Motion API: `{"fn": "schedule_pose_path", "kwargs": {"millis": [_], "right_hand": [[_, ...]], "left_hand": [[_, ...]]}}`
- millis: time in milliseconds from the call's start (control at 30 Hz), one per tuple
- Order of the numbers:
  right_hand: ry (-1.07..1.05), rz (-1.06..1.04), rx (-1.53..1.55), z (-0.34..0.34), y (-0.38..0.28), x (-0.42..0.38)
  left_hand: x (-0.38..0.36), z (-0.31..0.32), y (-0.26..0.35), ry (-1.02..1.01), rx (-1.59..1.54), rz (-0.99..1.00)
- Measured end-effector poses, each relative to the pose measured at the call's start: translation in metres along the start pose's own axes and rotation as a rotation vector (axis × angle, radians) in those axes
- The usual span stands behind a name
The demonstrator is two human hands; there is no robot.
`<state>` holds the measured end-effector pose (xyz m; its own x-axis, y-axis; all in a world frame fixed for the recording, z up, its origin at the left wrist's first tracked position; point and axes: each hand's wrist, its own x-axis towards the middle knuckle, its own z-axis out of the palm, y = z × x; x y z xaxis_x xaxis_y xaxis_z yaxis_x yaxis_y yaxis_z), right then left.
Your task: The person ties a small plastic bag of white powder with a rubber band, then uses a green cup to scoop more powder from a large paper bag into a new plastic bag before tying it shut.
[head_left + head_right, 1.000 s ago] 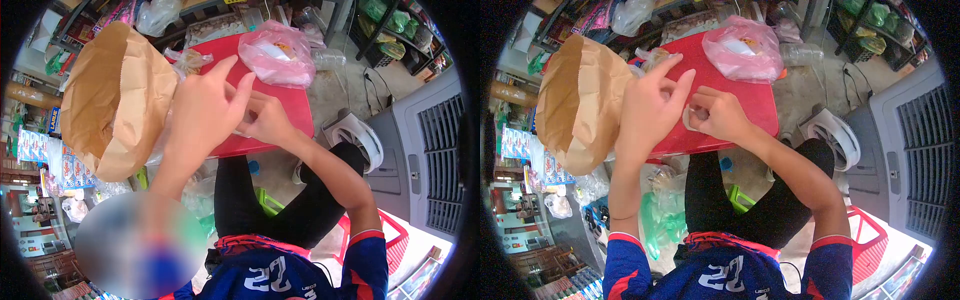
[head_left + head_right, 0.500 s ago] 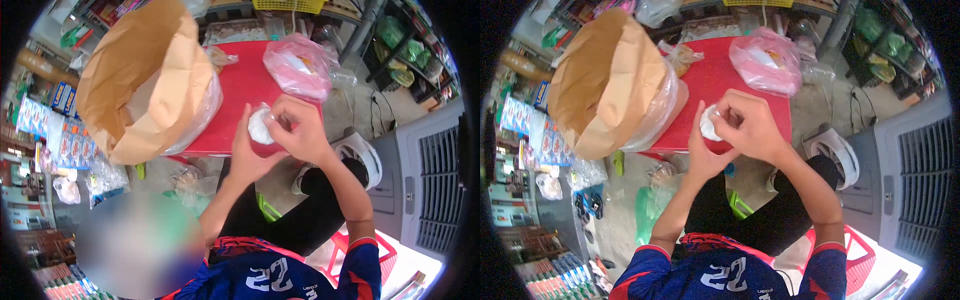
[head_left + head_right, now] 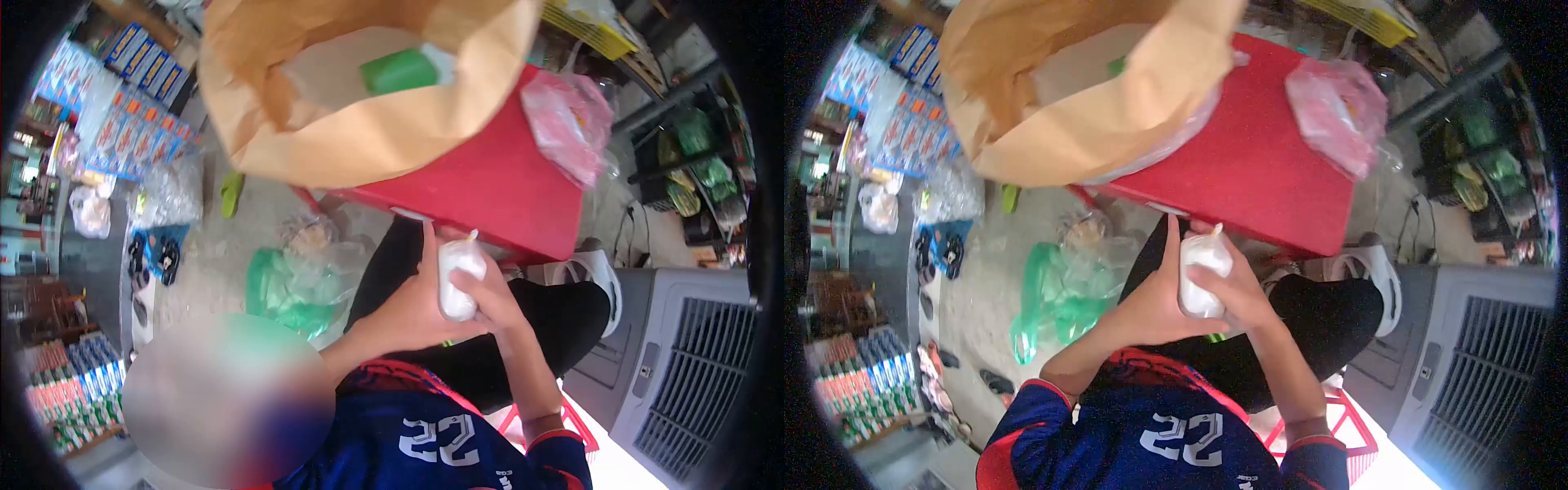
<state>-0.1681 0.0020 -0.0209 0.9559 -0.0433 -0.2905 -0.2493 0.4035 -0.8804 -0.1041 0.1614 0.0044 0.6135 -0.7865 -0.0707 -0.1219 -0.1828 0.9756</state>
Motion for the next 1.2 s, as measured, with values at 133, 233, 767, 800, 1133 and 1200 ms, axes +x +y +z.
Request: {"fn": "schedule_pose_path", "kwargs": {"millis": [133,233,767,800,1133,1200], "right_hand": [[-0.098,0.265,0.552,0.024,0.049,0.000],[0.003,0.293,0.534,0.045,0.075,0.020],[-0.024,0.531,0.026,0.109,0.150,0.063],[-0.063,0.553,0.016,0.114,0.156,0.063],[-0.699,0.783,-0.266,0.235,0.211,0.076],[-0.692,0.643,-0.238,0.259,0.277,0.072]], "left_hand": [[-0.054,-0.029,0.010,0.107,0.090,-0.173],[-0.090,-0.068,0.018,0.300,0.200,-0.424],[-0.433,-0.146,-0.331,0.708,0.851,-0.979],[-0.433,-0.154,-0.331,0.788,0.769,-0.828],[-0.271,-0.223,-0.199,1.007,0.304,-0.589],[-0.253,-0.218,-0.190,0.957,0.308,-0.506]]}}
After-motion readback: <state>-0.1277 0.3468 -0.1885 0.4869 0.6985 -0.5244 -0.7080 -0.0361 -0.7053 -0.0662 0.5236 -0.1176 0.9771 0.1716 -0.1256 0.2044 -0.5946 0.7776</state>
